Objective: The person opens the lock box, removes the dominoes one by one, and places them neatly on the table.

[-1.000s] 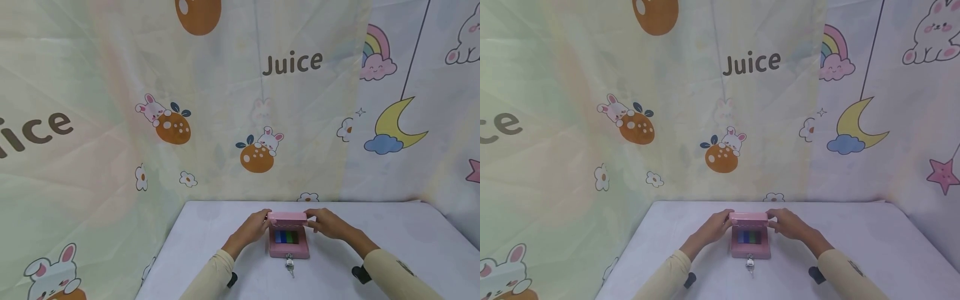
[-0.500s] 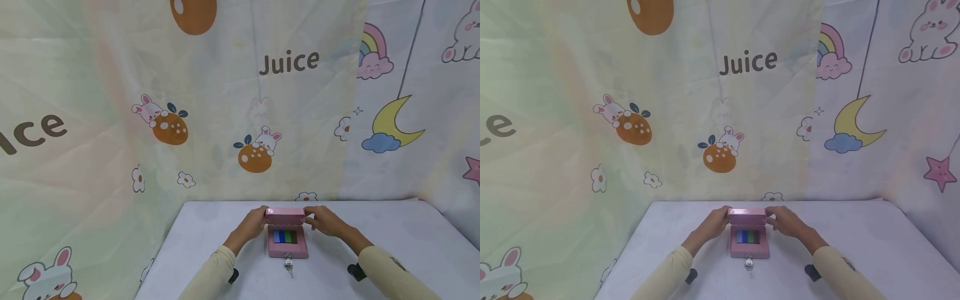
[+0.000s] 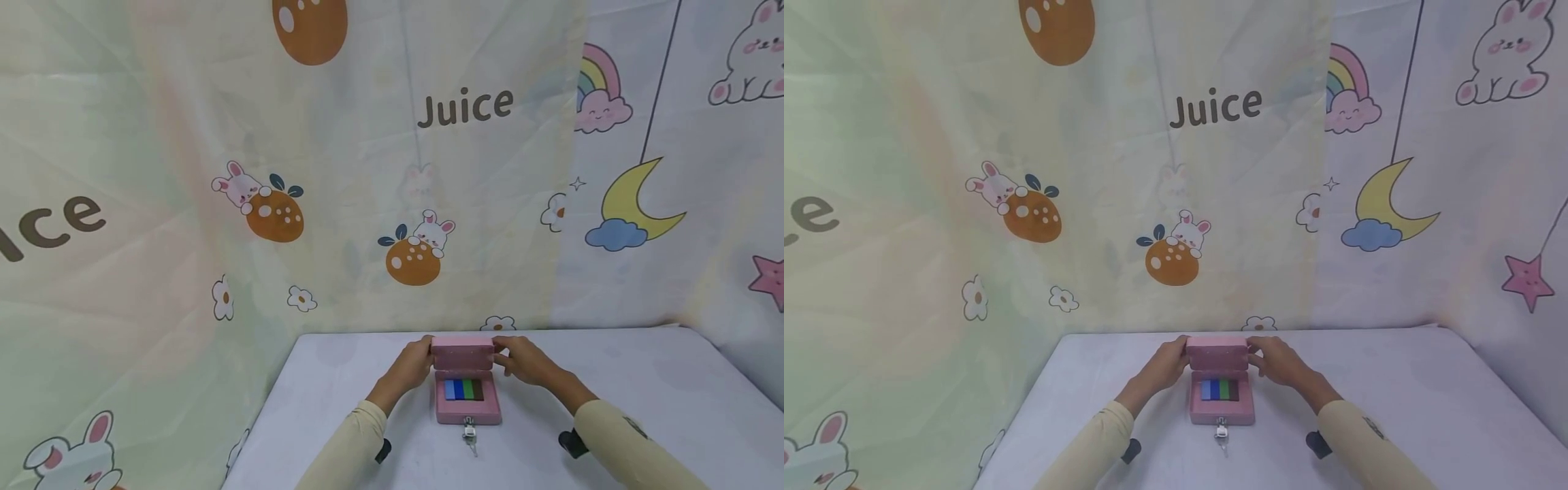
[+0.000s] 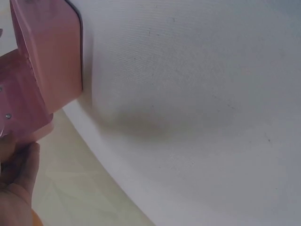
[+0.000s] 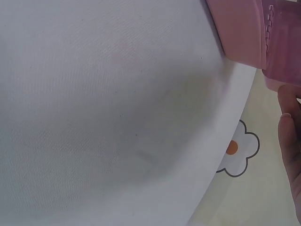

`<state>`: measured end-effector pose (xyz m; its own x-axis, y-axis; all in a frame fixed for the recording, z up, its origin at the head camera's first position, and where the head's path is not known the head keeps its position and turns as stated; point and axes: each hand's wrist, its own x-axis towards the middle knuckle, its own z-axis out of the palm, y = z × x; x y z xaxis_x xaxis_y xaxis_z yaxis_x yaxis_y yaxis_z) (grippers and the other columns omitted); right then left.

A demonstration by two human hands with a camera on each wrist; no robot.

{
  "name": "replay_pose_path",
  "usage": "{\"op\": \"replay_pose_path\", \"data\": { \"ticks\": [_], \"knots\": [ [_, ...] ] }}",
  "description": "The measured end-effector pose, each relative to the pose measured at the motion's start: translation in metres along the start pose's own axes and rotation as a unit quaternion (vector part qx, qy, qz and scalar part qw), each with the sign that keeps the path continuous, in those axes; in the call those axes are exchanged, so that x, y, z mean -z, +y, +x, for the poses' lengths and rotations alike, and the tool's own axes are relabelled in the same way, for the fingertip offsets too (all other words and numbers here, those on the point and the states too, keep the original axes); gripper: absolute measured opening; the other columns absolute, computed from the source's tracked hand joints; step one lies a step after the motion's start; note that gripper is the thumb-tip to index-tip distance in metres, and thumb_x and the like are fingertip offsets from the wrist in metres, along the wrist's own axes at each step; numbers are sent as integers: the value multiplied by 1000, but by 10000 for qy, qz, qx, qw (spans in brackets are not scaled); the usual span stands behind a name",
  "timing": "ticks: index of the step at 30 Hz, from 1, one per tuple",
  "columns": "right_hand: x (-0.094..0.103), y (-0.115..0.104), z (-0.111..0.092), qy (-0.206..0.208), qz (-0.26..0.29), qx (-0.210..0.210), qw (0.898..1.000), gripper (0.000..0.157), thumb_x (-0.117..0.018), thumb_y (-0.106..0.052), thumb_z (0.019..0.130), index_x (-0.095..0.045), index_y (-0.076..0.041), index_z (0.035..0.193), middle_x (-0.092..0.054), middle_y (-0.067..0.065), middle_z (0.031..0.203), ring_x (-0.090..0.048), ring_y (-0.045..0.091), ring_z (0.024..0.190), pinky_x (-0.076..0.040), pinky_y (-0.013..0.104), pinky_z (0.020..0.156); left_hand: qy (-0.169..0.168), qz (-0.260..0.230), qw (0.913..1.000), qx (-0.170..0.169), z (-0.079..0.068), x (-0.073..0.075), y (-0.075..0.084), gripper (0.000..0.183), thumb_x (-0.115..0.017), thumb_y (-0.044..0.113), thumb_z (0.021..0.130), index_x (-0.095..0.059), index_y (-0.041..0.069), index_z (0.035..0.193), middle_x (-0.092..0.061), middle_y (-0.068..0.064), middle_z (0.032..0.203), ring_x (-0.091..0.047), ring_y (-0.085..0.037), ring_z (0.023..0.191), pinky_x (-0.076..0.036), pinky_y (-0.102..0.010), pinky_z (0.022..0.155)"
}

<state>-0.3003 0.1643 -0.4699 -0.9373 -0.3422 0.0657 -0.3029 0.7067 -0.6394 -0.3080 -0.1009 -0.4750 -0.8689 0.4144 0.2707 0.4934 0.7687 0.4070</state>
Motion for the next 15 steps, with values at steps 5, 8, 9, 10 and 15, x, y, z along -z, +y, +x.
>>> {"op": "replay_pose_path", "data": {
  "ticks": [5, 8, 9, 10, 15],
  "knots": [
    [-3, 1, 2, 46, 25, -126, 9999, 31, -65, -6, 96, -62, -3, 127, -70, 15, 113, -65, 16, 67, -57, 28, 62, -89, -61, 9996, 255, 1, 0, 2, 21, -57, 7, 101, -60, 0, 120, -73, -11, 107, -69, -16, 94, -57, -30, 79],
    [-5, 2, 3, 61, 38, -218, 9997, 34, -65, -7, 96, -60, -1, 130, -69, 16, 113, -64, 13, 64, -57, 29, 63, -169, -73, 9988, 462, 1, 0, 4, 22, -56, 9, 102, -60, 0, 122, -73, -12, 107, -69, -17, 94, -57, -28, 76],
    [-6, 2, 3, 68, 28, -249, 9997, 36, -65, -7, 96, -59, -1, 131, -68, 16, 113, -63, 13, 64, -57, 28, 62, -185, -68, 9985, 510, 1, 0, 4, 22, -56, 9, 102, -60, 0, 122, -73, -12, 107, -70, -17, 93, -57, -27, 75],
    [-6, 2, 3, 68, 47, -271, 9996, 36, -65, -7, 97, -58, 0, 132, -68, 17, 114, -63, 13, 64, -56, 28, 62, -212, -84, 9981, 577, 1, -1, 5, 23, -55, 10, 103, -60, 0, 122, -73, -12, 108, -70, -17, 94, -57, -27, 75],
    [-8, 6, 5, 64, 35, -375, 9993, 38, -64, -8, 97, -57, -2, 134, -67, 17, 116, -64, 14, 64, -57, 29, 63, -249, -165, 9965, 777, 3, -2, 6, 24, -56, 11, 103, -60, 0, 123, -73, -13, 109, -70, -19, 96, -58, -28, 77]
  ]
}}
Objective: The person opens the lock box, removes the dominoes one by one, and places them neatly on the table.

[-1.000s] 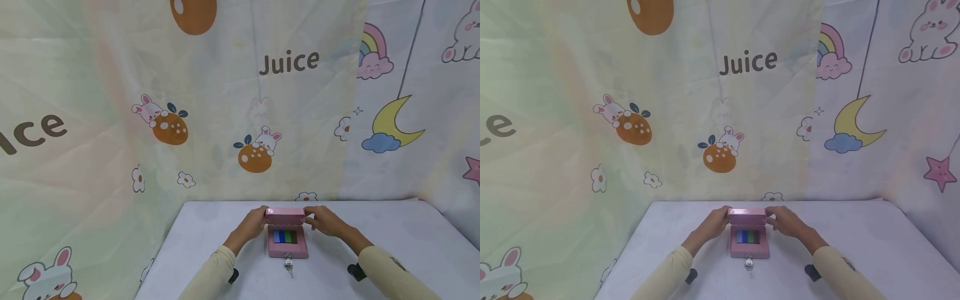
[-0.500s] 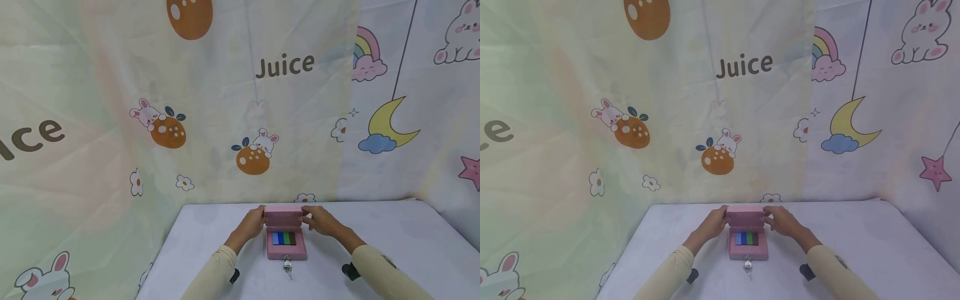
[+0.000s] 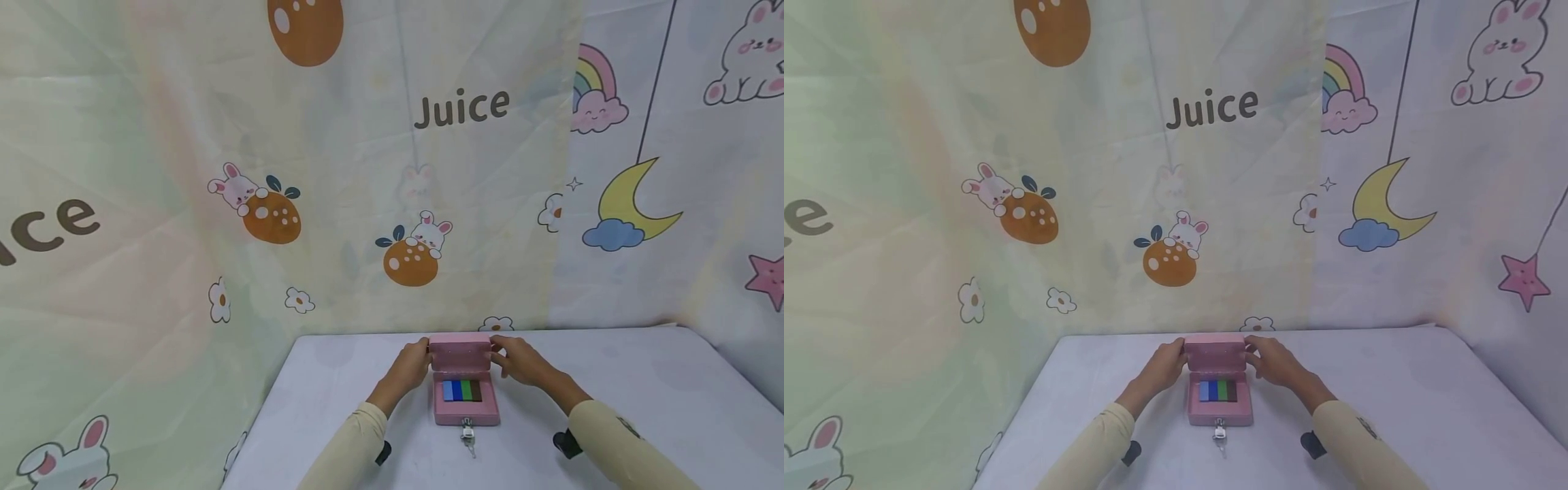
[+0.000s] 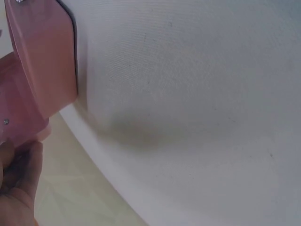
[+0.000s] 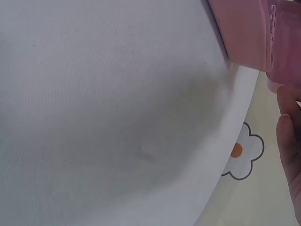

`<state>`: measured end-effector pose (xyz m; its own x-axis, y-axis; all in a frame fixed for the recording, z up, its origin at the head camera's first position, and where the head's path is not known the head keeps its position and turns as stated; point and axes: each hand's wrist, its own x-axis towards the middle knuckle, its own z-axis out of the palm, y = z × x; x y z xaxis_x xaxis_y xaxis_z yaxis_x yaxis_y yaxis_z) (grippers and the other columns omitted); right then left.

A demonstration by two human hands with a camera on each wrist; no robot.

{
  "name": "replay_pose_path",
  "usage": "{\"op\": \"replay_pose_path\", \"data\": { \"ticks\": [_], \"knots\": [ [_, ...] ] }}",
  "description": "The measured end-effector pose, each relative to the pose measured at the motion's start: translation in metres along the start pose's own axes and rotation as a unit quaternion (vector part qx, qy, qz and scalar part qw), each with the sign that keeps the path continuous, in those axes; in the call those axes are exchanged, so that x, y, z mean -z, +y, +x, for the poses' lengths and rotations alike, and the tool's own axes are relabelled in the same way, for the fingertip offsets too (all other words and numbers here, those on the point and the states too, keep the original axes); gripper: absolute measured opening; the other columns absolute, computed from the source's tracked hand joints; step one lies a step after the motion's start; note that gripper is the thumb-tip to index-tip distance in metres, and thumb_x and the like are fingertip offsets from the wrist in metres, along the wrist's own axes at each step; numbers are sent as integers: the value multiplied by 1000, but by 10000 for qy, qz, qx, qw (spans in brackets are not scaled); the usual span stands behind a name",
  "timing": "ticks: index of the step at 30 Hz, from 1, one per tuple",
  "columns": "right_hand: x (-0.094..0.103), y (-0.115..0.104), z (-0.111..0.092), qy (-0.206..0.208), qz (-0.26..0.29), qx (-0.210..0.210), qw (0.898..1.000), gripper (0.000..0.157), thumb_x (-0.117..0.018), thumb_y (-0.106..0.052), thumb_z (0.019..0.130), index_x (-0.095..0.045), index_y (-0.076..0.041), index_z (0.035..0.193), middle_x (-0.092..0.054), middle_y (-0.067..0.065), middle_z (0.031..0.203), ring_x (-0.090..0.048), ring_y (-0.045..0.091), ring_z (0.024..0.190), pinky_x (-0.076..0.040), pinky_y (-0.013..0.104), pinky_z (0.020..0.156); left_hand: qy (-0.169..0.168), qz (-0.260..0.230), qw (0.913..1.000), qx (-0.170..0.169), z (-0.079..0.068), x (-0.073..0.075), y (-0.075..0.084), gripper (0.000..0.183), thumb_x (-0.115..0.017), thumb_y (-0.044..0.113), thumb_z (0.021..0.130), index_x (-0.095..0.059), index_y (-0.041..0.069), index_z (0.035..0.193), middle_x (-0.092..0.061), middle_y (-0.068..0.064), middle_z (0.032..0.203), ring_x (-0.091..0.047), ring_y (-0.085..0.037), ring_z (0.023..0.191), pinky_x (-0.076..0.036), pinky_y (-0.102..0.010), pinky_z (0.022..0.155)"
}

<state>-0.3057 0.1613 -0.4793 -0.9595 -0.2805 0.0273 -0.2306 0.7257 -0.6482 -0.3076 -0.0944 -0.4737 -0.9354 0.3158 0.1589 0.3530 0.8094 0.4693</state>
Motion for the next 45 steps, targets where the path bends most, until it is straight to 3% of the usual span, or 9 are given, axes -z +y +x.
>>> {"op": "replay_pose_path", "data": {
  "ticks": [14, 21, 32, 40, 45],
  "knots": [
    [-1, -5, -8, 21, -84, -45, 10000, 45, -67, -17, 97, -54, -9, 138, -68, 15, 117, -65, 16, 68, -57, 29, 63, 3, 41, 9998, -186, -1, -1, -6, 30, -55, 13, 103, -59, -3, 127, -72, -16, 116, -70, -26, 108, -58, -35, 88],
    [-1, -6, -19, -16, -193, -54, 9998, 56, -69, -25, 96, -48, -6, 144, -67, 17, 118, -66, 17, 71, -58, 31, 64, -355, -160, 9992, 46, -13, -3, -13, 40, -59, 22, 102, -57, -1, 134, -70, -15, 122, -70, -24, 106, -59, -36, 87],
    [8, 3, -32, 186, -146, -16, 9997, 51, -67, -28, 97, -51, -6, 140, -68, 18, 118, -64, 14, 68, -57, 29, 63, -594, -83, 9979, -251, -24, 2, -25, 46, -65, 35, 98, -64, -1, 127, -70, -14, 122, -71, -23, 102, -59, -34, 83],
    [9, 11, -38, 775, -163, 266, 9965, 35, -68, -27, 96, -62, -7, 124, -71, 10, 107, -56, 10, 61, -48, 24, 54, -990, -224, 9948, -21, -34, -1, -27, 58, -68, 45, 93, -61, 4, 134, -68, -9, 128, -68, -20, 109, -59, -36, 87],
    [6, 12, -42, 1528, -305, 754, 9849, 13, -69, -21, 95, -68, -11, 104, -71, -1, 89, -47, 5, 55, -41, 23, 48, -1064, -146, 9942, -61, -38, -4, -24, 65, -72, 46, 89, -60, 2, 135, -69, -10, 126, -69, -21, 108, -59, -36, 85]
  ]
}}
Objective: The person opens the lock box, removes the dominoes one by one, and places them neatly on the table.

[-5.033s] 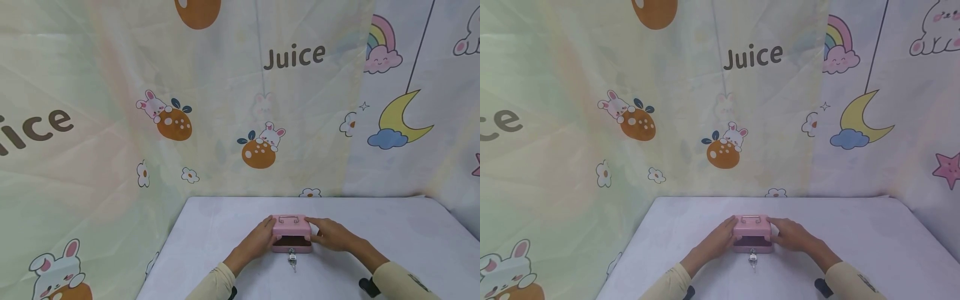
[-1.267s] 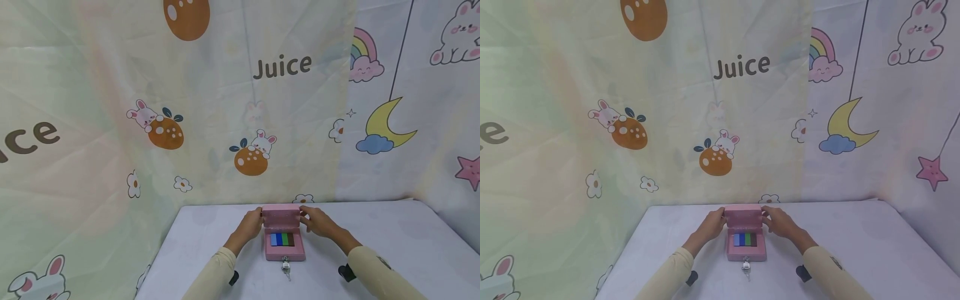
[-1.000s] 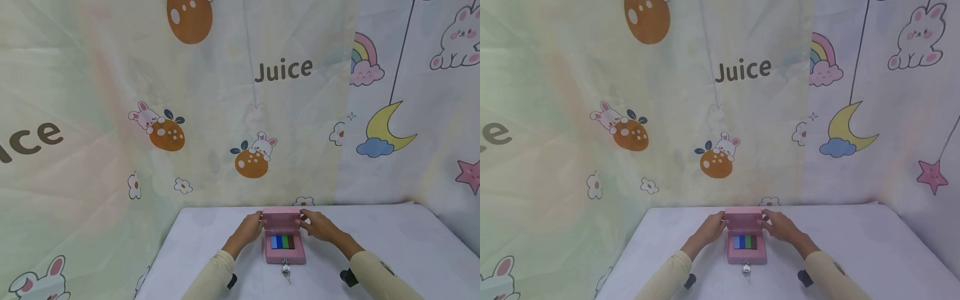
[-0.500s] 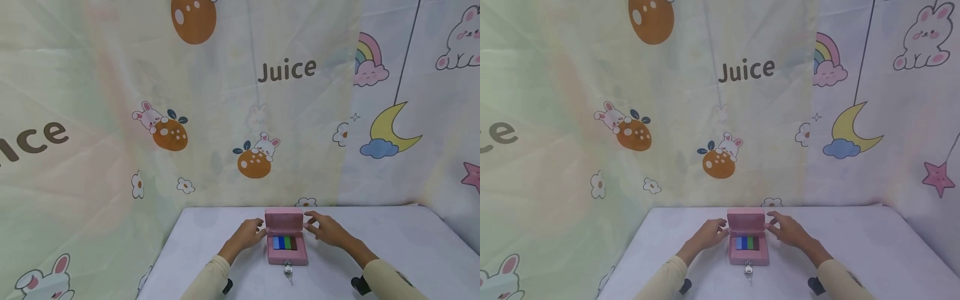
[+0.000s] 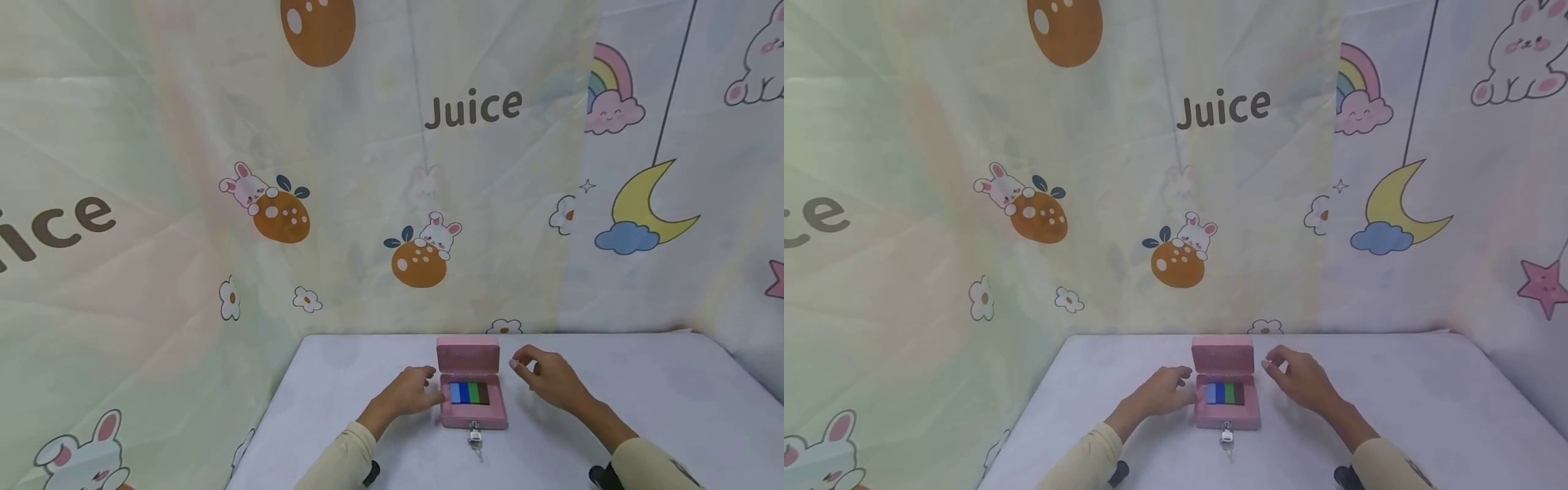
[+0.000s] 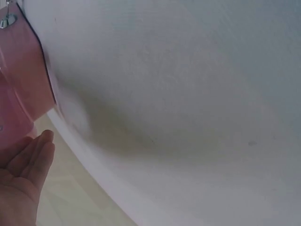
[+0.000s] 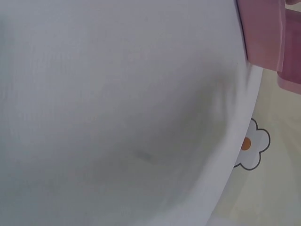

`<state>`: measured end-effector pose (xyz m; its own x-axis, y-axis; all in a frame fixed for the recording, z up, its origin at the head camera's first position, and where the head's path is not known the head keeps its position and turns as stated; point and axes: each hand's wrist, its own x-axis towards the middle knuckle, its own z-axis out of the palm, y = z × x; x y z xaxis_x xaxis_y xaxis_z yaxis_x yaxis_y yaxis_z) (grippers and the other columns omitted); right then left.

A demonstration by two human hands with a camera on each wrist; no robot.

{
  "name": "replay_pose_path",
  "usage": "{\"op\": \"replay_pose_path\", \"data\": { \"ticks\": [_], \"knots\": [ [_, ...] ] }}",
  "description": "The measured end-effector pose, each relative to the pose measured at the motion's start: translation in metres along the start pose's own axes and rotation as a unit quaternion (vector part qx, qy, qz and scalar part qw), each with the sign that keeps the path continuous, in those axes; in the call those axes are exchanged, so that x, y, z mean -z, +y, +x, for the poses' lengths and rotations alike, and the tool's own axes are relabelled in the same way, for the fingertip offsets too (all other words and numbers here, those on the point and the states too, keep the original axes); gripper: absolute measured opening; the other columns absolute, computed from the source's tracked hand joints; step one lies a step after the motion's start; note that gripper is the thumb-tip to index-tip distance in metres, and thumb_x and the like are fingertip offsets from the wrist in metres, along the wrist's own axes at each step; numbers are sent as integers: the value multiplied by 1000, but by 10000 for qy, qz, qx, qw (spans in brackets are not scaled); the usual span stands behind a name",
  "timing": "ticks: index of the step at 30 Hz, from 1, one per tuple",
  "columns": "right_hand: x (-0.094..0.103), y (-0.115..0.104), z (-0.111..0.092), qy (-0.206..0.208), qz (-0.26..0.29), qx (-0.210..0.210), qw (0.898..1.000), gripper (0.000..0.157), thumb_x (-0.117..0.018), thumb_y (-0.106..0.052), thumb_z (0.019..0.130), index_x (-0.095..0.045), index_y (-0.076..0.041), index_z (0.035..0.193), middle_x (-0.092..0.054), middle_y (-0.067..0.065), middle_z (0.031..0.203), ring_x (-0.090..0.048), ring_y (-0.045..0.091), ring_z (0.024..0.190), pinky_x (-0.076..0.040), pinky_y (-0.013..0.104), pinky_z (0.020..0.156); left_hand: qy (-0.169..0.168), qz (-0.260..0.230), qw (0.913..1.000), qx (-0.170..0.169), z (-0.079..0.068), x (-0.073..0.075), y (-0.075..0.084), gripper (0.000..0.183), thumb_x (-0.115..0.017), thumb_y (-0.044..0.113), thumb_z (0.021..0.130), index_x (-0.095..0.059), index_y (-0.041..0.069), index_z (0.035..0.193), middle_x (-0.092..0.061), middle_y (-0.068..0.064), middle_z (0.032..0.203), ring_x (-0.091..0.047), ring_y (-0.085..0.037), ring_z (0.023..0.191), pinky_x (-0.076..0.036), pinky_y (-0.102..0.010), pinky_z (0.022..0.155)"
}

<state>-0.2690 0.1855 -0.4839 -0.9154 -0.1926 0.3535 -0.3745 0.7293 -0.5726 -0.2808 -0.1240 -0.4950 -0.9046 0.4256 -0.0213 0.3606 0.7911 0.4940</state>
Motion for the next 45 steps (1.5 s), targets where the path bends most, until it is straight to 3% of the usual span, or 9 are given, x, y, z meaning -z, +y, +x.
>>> {"op": "replay_pose_path", "data": {
  "ticks": [5, 9, 14, 17, 21, 27, 30, 33, 45],
  "knots": [
    [1, -6, -2, 408, 44, 241, 9989, 8, -70, -21, 94, -69, -14, 98, -69, -5, 84, -44, 3, 55, -40, 22, 47, -55, -50, 9999, 96, -4, 0, 9, 76, -75, 52, 84, -57, 1, 138, -70, -11, 125, -68, -21, 108, -59, -37, 86],
    [-1, -12, -1, 140, 79, 70, 9998, 12, -71, -23, 94, -69, -14, 102, -69, -4, 88, -47, 5, 57, -43, 21, 49, -59, -16, 9999, 79, -6, 0, 15, 81, -77, 52, 83, -54, 2, 142, -69, -11, 127, -67, -23, 113, -58, -39, 90],
    [-5, -22, 0, -153, 83, 177, 9997, 15, -72, -20, 92, -70, -11, 104, -69, -3, 88, -47, 5, 58, -44, 21, 49, 19, 42, 10000, 74, -8, -4, 20, 84, -79, 53, 82, -50, 8, 147, -67, -6, 132, -63, -23, 122, -54, -42, 99],
    [-9, -27, 1, -320, 125, 354, 9988, 16, -74, -20, 91, -70, -12, 104, -69, -4, 88, -48, 4, 60, -46, 21, 50, 37, -49, 9999, 97, -8, -8, 21, 83, -80, 51, 82, -49, 11, 147, -71, -3, 123, -66, -13, 105, -57, -33, 91],
    [-14, -35, 2, -546, 184, 514, 9970, 17, -76, -23, 90, -69, -13, 103, -68, -6, 90, -49, 4, 63, -48, 20, 54, -2, -262, 9997, 29, -10, -11, 20, 78, -81, 44, 82, -48, 15, 146, -72, 1, 108, -58, -5, 81, -54, -22, 72],
    [-24, -42, 4, -886, 86, 588, 9943, 23, -76, -21, 89, -69, -12, 109, -68, -8, 92, -57, 8, 76, -53, 21, 64, -23, -370, 9984, -429, -10, -14, 21, 70, -83, 32, 82, -48, 23, 142, -67, 4, 121, -62, -6, 102, -54, -26, 93],
    [-29, -46, 5, -1079, 139, 423, 9932, 24, -77, -19, 88, -69, -13, 110, -71, -6, 98, -65, 11, 87, -59, 27, 74, -15, -341, 9976, -608, -10, -16, 21, 71, -84, 29, 81, -48, 23, 142, -65, 4, 123, -60, -8, 108, -52, -26, 97],
    [-34, -51, 6, -1277, 188, 212, 9914, 26, -78, -15, 87, -69, -11, 111, -72, -3, 99, -68, 15, 92, -60, 34, 80, -15, -305, 9980, -559, -12, -18, 21, 75, -85, 30, 81, -46, 23, 144, -63, 3, 125, -57, -10, 112, -52, -28, 99],
    [-55, -63, 11, -1644, -1, 147, 9863, 32, -84, -14, 81, -71, -8, 110, -61, -8, 77, -53, 10, 71, -47, 24, 62, -3, -146, 9987, -494, -16, -18, 24, 84, -87, 29, 79, -41, 22, 149, -60, 0, 132, -55, -14, 120, -48, -33, 106]
  ]
}}
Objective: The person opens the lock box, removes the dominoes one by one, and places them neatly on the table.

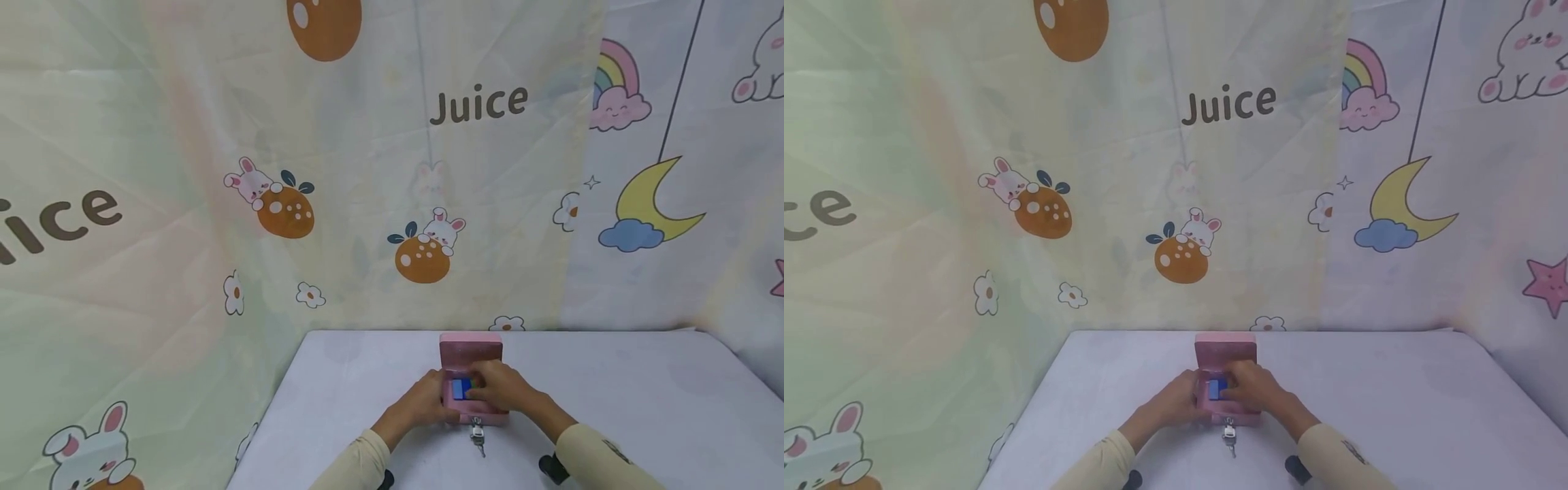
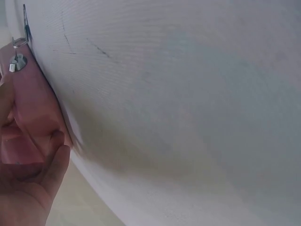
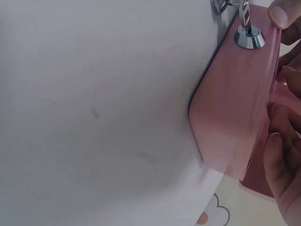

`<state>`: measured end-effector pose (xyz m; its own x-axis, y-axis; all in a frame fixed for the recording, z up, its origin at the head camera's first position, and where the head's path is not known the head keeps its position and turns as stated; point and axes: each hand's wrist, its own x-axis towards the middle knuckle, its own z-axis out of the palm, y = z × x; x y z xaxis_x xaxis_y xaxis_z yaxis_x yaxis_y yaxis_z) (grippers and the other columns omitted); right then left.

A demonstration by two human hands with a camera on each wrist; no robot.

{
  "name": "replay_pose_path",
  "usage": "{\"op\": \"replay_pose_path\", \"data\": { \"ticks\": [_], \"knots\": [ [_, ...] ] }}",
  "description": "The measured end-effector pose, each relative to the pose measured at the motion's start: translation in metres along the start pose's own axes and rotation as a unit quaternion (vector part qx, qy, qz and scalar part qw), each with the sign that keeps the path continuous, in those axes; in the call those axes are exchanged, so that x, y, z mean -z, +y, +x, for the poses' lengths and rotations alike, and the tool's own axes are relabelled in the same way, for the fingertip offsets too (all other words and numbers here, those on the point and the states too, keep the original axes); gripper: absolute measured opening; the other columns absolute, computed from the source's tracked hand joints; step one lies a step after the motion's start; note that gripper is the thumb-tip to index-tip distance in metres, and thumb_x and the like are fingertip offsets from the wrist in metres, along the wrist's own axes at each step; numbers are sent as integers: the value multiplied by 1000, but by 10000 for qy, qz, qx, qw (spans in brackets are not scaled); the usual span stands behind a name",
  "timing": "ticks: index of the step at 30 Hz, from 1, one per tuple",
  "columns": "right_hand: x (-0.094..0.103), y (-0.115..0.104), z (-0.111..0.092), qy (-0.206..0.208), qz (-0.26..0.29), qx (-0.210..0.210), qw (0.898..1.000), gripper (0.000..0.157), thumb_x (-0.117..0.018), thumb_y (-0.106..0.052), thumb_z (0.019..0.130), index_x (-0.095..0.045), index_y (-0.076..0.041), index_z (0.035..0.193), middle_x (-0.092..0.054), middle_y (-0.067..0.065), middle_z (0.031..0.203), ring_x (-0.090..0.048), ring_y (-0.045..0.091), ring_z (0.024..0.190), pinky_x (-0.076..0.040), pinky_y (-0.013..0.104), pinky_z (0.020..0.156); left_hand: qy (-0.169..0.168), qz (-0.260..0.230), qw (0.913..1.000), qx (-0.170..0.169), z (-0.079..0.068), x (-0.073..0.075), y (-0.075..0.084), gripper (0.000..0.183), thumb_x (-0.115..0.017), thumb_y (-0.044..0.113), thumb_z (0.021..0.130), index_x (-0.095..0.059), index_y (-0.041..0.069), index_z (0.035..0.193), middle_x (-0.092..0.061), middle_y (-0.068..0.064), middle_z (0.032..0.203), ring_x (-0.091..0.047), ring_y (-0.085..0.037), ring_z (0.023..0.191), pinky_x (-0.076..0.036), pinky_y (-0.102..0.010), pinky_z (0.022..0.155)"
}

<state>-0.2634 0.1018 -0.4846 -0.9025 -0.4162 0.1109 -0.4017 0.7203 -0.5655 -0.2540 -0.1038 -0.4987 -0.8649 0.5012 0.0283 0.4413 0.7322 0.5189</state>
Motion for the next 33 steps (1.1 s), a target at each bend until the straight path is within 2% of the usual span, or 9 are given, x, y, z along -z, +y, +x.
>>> {"op": "replay_pose_path", "data": {
  "ticks": [6, 10, 15, 18, 22, 27, 33],
  "knots": [
    [-7, -5, 5, -265, -58, 10, 9996, 31, -84, -12, 80, -73, -7, 109, -59, -8, 70, -52, 12, 66, -44, 26, 59, -17, 28, 10000, 61, 1, -1, -1, 86, -87, 31, 79, -40, 24, 151, -60, 1, 134, -54, -13, 120, -49, -33, 105],
    [-11, -7, 8, -256, -70, 3, 9996, 27, -84, -12, 80, -73, -7, 105, -58, -6, 68, -52, 13, 64, -43, 28, 59, 13, 126, 9999, 69, 1, -1, -1, 86, -87, 33, 78, -42, 23, 150, -60, 0, 132, -54, -10, 116, -50, -31, 103],
    [-18, -6, 12, -221, -271, -174, 9992, 32, -86, -15, 78, -73, -7, 107, -65, -3, 76, -54, 14, 67, -47, 30, 64, 17, 108, 9998, 160, 1, -1, -1, 86, -88, 31, 77, -43, 22, 149, -61, 0, 128, -55, -9, 112, -51, -30, 100],
    [-21, -4, 14, -213, -458, -230, 9985, 38, -87, -17, 77, -71, -8, 110, -69, 0, 88, -54, 15, 73, -52, 33, 69, 12, 109, 9997, 212, 1, -2, -1, 86, -88, 32, 77, -43, 21, 149, -60, 0, 128, -55, -9, 112, -51, -31, 101],
    [-25, -4, 16, -222, -530, -199, 9982, 38, -87, -17, 77, -72, -8, 110, -72, 3, 94, -55, 16, 75, -57, 38, 75, 21, 150, 9997, 166, 1, -2, -1, 89, -89, 36, 75, -43, 20, 149, -61, 0, 129, -54, -10, 113, -50, -32, 102],
    [-26, -6, 19, -288, -607, -199, 9975, 35, -87, -19, 77, -74, -7, 107, -73, 4, 93, -55, 16, 74, -57, 39, 77, 60, 266, 9995, 149, 1, -2, 1, 90, -89, 38, 74, -43, 17, 149, -61, -3, 128, -54, -10, 113, -50, -31, 101],
    [-30, -6, 22, -232, -848, -129, 9960, 31, -87, -19, 77, -73, -6, 101, -71, 3, 87, -55, 14, 73, -57, 38, 76, 59, 260, 9992, 304, 1, -3, 0, 91, -89, 40, 73, -45, 16, 149, -61, -3, 126, -56, -9, 110, -50, -32, 101]
  ]
}}
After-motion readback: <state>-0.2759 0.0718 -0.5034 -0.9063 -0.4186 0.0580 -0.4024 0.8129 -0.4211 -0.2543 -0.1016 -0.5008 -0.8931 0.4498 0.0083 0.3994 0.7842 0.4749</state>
